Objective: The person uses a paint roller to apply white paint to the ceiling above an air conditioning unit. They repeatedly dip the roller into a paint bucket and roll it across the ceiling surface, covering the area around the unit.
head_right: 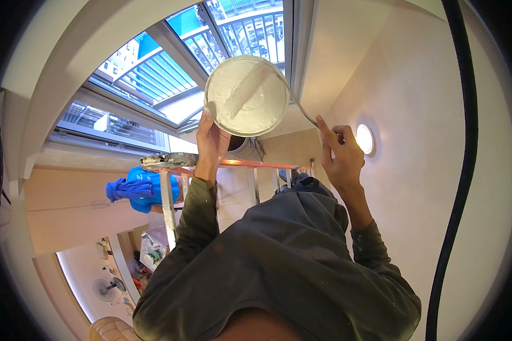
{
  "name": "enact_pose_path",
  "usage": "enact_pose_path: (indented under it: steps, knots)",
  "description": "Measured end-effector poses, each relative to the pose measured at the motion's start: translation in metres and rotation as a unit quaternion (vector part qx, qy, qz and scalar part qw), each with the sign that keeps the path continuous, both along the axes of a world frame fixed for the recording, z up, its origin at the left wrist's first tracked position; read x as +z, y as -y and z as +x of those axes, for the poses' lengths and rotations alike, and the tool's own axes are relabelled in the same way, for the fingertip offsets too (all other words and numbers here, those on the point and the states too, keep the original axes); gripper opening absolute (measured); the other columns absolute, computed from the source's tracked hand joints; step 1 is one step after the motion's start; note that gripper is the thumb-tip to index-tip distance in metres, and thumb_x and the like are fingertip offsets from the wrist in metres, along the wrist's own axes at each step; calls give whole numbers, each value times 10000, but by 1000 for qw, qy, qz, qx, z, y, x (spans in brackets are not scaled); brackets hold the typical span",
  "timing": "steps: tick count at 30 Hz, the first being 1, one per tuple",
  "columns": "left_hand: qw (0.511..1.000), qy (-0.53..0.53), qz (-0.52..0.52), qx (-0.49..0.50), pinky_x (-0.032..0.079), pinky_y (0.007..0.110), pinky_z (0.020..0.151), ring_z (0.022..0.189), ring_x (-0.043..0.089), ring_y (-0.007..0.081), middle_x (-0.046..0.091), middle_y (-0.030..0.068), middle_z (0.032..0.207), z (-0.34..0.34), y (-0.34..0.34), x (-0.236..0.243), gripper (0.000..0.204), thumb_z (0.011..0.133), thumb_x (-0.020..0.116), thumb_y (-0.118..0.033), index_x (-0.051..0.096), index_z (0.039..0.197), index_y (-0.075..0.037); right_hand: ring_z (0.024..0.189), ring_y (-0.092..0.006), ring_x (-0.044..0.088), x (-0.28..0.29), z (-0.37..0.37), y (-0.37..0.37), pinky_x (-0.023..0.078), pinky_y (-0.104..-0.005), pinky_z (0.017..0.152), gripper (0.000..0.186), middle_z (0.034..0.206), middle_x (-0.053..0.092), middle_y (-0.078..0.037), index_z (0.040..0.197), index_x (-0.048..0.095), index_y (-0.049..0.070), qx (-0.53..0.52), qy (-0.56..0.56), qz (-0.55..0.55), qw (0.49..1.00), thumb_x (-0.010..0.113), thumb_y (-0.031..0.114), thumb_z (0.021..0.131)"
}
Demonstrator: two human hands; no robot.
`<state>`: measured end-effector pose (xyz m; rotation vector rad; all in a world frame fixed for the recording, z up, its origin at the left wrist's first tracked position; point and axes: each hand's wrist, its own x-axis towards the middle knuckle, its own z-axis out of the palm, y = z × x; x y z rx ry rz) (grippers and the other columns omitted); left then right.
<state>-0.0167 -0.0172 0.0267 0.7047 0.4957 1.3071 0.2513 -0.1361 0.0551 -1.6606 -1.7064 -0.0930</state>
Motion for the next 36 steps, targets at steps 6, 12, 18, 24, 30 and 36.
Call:
enact_pose_path:
  steps: [6,12,18,24,30,36]
  knots:
    - [1000,-4,0,10,412,432,1120,1334,471,285,446,171,1451,-5,-3,-7,538,992,499,-226,336,1452,0,663,-172,551,-3,-18,-17,474,-305,559,540,877,542,-49,1303,650,255,-20,25,-9,999,699,25,816]
    - [1000,31,3,6,457,393,1077,1274,525,252,480,157,1408,-8,-2,-12,500,1002,486,-156,351,1441,40,673,-181,556,-13,-15,-20,482,-319,552,560,900,540,-60,1308,646,256,-22,60,-9,998,706,20,803]
    - [999,42,23,24,438,420,1100,1314,489,276,451,171,1435,-5,-1,-12,522,1005,476,-187,321,1451,35,702,-202,565,-17,-4,6,493,-321,576,599,927,538,-95,1318,639,225,10,38,-51,998,679,-17,772]
    - [999,28,21,26,412,462,1118,1338,465,303,442,181,1454,-5,0,-6,536,975,513,-230,357,1437,-5,716,-213,568,0,-12,-6,501,-328,599,604,940,538,-98,1325,633,222,55,19,-21,998,665,-25,776]
    - [998,48,29,22,413,438,1119,1333,471,293,456,172,1448,-6,-1,-5,513,998,490,-254,372,1431,-5,735,-211,568,-2,-18,-25,503,-325,630,612,952,530,-86,1325,634,238,60,36,-13,997,672,-23,773]
    - [998,47,8,40,410,445,1122,1334,469,284,457,158,1449,-7,1,-3,500,1005,488,-250,379,1428,-7,736,-184,566,20,8,-10,497,-314,600,639,960,534,-52,1299,652,257,48,102,-37,993,654,-64,747]
